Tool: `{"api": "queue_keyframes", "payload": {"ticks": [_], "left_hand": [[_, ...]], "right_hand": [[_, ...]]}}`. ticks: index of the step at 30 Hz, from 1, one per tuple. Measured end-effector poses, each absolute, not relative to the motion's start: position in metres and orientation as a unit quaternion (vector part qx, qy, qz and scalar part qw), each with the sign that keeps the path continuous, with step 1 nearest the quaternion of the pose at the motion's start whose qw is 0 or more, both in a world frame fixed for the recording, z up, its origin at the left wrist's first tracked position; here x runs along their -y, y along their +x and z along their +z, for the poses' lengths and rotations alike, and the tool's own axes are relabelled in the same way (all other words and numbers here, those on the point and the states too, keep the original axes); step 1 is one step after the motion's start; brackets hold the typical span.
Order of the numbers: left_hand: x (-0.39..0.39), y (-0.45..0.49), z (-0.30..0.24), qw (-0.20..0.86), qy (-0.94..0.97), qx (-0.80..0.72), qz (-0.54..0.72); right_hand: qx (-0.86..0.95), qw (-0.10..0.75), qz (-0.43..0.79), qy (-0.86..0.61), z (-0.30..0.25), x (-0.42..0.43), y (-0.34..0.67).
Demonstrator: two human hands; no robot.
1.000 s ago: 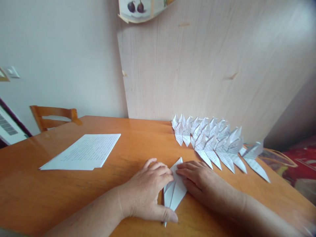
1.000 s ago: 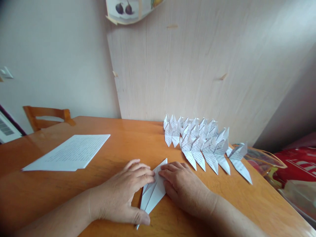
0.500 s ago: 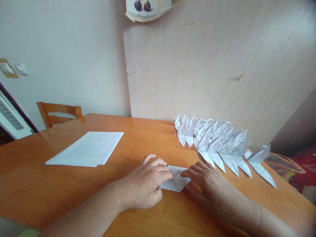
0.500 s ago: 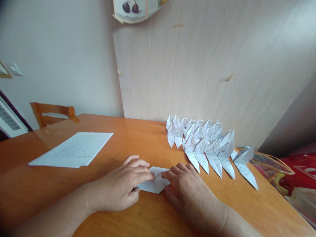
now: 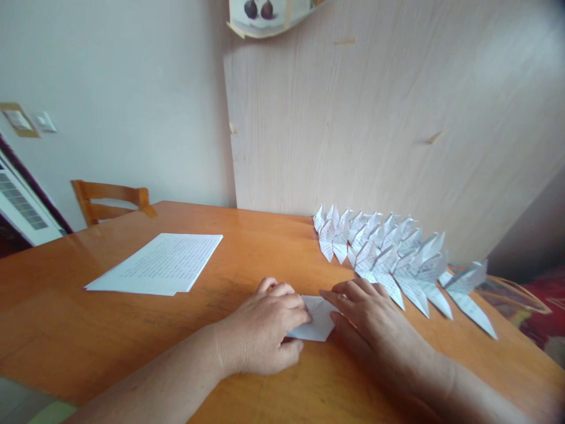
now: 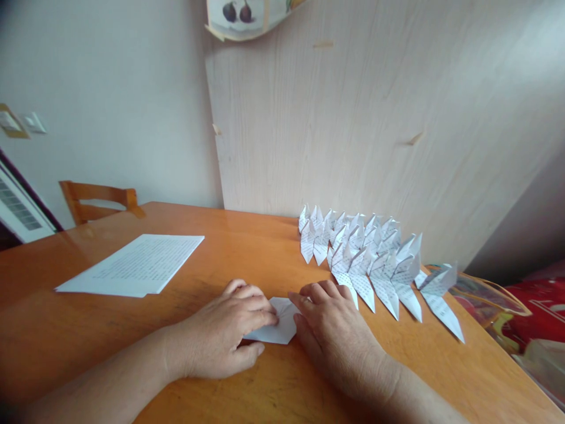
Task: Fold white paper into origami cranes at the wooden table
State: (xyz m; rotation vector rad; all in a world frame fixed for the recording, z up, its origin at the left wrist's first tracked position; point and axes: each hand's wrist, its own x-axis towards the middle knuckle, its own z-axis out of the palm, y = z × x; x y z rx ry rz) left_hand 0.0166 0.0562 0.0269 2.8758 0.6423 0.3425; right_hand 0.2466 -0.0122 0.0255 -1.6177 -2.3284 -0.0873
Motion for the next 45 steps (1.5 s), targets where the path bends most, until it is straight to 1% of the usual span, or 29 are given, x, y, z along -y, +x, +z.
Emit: {"api": "queue_keyframes", "payload": {"ticks": [4,7,10,14,22,27,30,35,41,45], "left_hand": [[-0.057,0.017,0.025,0.083,0.966,-0.212,0.121],[-0.057,0.016,0.024,0.080,0.966,-0.212,0.123],[-0.057,0.016,0.023,0.081,0.966,-0.213,0.123],[-0.058,0.016,0.023,0.084,0.966,-0.213,0.118],[-0.061,0.015,0.023,0.082,0.963,-0.222,0.125],[-0.064,0.015,0.024,0.094,0.962,-0.228,0.115],[-0.064,0.016,0.022,0.098,0.962,-0.228,0.110],[-0.064,0.018,0.020,0.095,0.963,-0.232,0.100],[-0.063,0.018,0.021,0.089,0.961,-0.235,0.112],[-0.061,0.018,0.022,0.088,0.960,-0.242,0.111]], "right_hand": [[0.822,0.147,-0.063,-0.547,0.019,0.009,0.247],[0.831,0.115,-0.062,-0.540,0.013,0.007,0.246],[0.820,0.096,-0.068,-0.560,0.012,0.006,0.247],[0.799,0.091,-0.075,-0.589,0.018,0.004,0.253],[0.794,0.093,0.002,-0.600,0.025,0.006,0.254],[0.793,0.116,0.022,-0.598,0.026,0.008,0.253],[0.799,0.119,0.013,-0.589,0.025,0.007,0.251],[0.823,0.099,-0.020,-0.558,0.023,0.008,0.246],[0.822,0.063,-0.055,-0.564,0.020,0.008,0.239],[0.822,0.059,-0.058,-0.564,0.020,0.006,0.237]]}}
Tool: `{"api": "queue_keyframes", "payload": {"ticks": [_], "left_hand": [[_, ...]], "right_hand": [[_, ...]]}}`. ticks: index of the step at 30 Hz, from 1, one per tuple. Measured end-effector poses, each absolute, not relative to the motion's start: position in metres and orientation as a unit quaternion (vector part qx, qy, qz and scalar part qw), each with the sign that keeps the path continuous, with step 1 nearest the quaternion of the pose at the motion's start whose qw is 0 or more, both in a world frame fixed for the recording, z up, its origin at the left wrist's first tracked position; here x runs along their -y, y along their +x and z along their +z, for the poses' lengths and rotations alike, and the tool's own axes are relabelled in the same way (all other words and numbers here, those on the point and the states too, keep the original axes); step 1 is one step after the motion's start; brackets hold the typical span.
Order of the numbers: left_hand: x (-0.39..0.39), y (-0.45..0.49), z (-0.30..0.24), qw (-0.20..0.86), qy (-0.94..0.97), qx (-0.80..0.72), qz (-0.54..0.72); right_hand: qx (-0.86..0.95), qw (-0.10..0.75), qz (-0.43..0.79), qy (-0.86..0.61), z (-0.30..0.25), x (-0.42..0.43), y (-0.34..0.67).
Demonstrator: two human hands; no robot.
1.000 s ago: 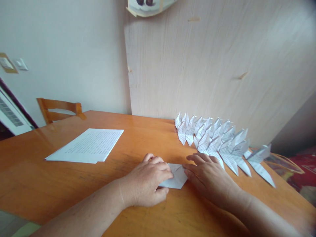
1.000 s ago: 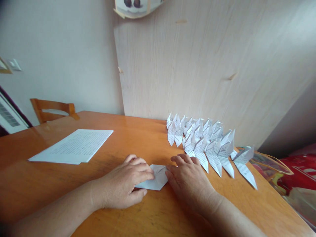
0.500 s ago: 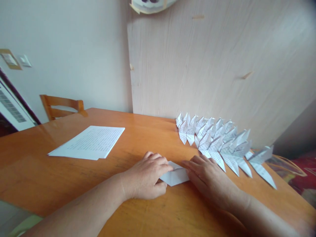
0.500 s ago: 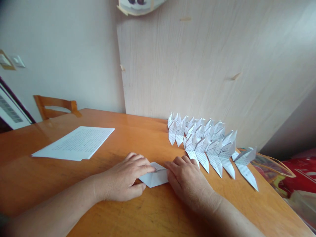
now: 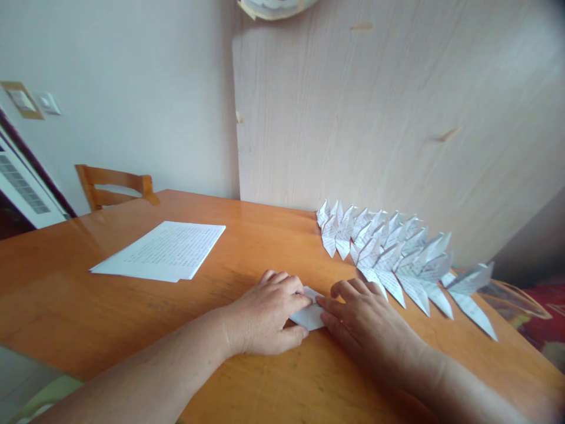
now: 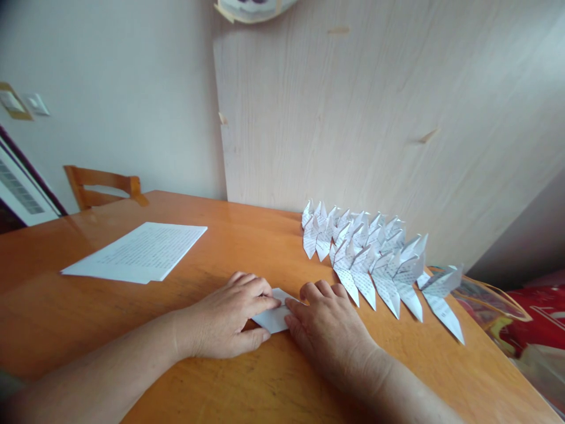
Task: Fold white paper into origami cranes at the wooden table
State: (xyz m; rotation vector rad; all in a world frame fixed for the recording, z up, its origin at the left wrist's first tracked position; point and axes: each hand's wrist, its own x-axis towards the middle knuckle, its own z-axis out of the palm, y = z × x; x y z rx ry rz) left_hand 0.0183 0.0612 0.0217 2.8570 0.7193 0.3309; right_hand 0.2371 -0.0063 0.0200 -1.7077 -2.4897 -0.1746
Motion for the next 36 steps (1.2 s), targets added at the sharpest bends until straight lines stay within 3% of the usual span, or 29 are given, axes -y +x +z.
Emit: {"api": "queue_keyframes", "payload": {"ticks": [10,18,36], "left_hand": [[-0.0641,0.0160,0.0212,0.090,0.959,-0.242,0.119],[-0.0657,0.0149,0.0206,0.087,0.960,-0.238,0.119],[-0.0664,0.0122,0.0253,0.117,0.957,-0.236,0.119]], "right_hand": [[0.826,0.088,-0.019,-0.556,0.0150,0.0085,0.2408],[0.835,0.193,0.052,-0.512,0.0169,0.0128,0.2411],[0.826,0.197,0.132,-0.511,0.0111,0.0099,0.2374]]}}
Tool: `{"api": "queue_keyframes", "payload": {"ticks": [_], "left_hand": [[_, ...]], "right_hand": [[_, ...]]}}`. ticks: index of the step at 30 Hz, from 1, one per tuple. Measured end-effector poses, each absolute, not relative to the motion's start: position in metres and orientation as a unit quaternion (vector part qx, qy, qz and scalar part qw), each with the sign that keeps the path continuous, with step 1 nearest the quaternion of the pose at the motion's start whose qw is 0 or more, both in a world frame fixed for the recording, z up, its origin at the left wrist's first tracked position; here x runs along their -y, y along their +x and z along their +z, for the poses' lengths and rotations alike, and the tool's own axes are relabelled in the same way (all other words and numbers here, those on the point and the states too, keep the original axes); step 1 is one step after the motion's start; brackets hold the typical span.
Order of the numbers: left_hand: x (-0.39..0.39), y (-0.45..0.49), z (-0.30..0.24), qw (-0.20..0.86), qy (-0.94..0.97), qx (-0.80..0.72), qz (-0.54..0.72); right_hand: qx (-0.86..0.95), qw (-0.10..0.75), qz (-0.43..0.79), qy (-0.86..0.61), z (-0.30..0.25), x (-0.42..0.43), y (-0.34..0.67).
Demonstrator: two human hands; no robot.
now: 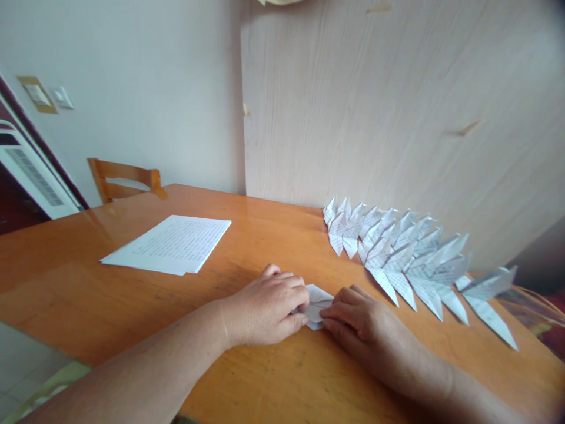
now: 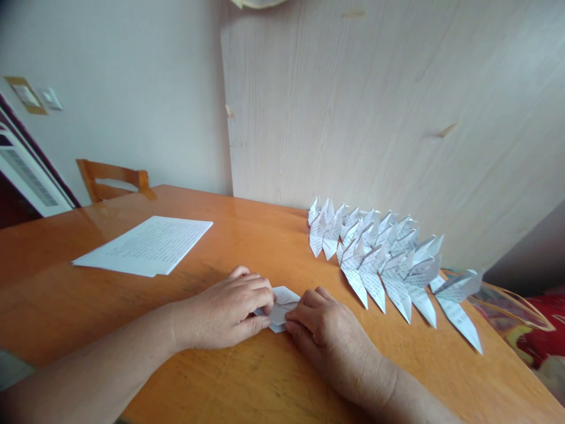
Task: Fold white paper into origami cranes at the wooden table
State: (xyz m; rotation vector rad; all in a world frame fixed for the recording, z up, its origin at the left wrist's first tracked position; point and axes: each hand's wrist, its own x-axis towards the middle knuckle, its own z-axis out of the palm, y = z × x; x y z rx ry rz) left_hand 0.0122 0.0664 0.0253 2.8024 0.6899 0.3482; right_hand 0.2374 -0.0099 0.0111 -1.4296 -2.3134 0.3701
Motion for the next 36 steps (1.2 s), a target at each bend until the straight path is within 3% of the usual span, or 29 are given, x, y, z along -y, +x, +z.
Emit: {"api": "queue_keyframes", "payload": {"ticks": [11,36], "left_hand": [[-0.067,0.016,0.024,0.120,0.954,-0.251,0.113],[-0.069,0.017,0.020,0.153,0.943,-0.271,0.120]], "right_hand": [[0.782,0.235,0.181,-0.548,0.006,0.004,0.234],[0.769,0.254,0.173,-0.560,-0.004,0.001,0.227]]}}
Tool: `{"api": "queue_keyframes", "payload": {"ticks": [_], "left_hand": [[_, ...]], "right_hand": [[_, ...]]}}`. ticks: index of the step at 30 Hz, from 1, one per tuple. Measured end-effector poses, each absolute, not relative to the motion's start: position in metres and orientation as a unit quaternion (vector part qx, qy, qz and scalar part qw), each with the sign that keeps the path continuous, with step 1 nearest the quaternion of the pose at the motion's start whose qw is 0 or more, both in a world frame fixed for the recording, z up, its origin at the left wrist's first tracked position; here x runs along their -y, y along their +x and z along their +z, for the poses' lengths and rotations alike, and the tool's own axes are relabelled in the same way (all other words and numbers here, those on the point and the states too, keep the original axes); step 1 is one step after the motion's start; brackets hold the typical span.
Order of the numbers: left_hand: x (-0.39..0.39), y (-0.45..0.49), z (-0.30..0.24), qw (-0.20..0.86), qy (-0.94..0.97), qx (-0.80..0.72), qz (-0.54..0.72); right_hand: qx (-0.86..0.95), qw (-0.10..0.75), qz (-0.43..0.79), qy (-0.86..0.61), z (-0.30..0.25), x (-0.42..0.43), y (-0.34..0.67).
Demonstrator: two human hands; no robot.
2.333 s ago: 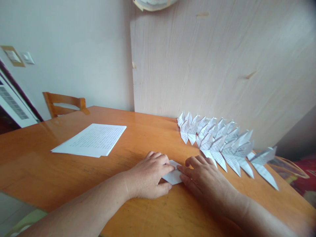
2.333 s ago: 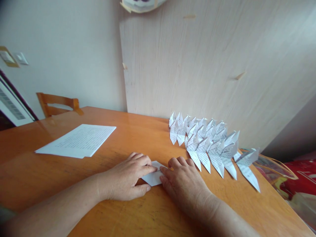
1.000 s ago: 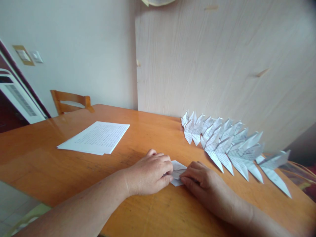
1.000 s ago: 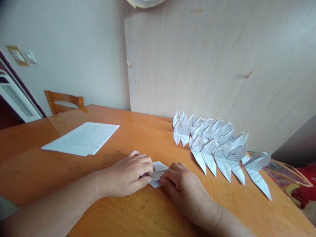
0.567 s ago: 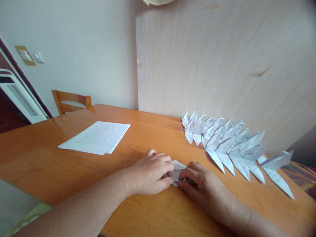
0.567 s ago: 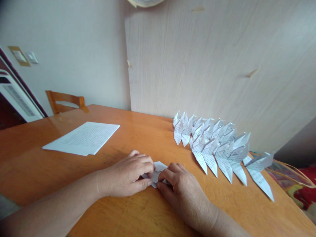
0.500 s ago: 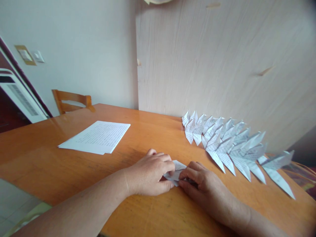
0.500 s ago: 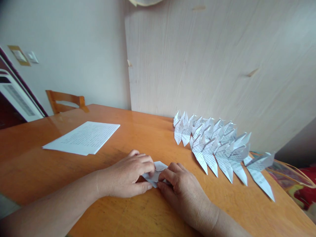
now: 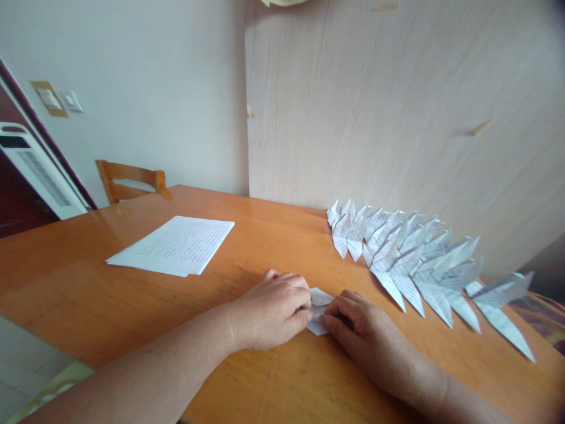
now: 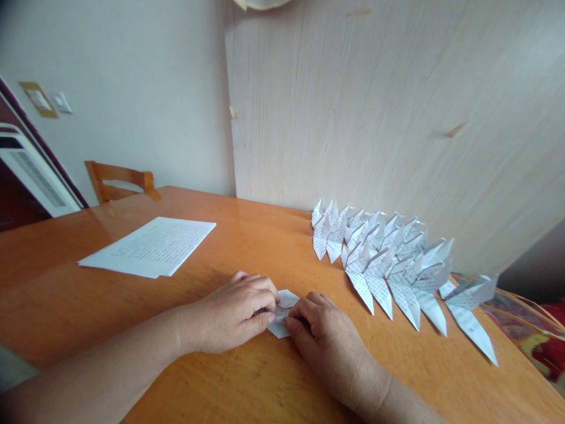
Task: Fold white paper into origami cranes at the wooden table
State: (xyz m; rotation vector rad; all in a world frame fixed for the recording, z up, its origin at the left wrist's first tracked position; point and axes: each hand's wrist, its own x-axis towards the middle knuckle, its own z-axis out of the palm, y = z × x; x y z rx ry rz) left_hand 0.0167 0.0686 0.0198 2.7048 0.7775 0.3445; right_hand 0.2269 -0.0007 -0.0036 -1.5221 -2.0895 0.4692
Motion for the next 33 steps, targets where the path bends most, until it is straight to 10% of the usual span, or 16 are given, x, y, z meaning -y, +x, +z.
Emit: {"api": "queue_keyframes", "payload": {"ticks": [33], "left_hand": [[-0.068,0.030,0.010,0.144,0.913,-0.360,0.128]], "right_hand": [[0.729,0.222,0.171,-0.625,-0.004,-0.003,0.220]]}}
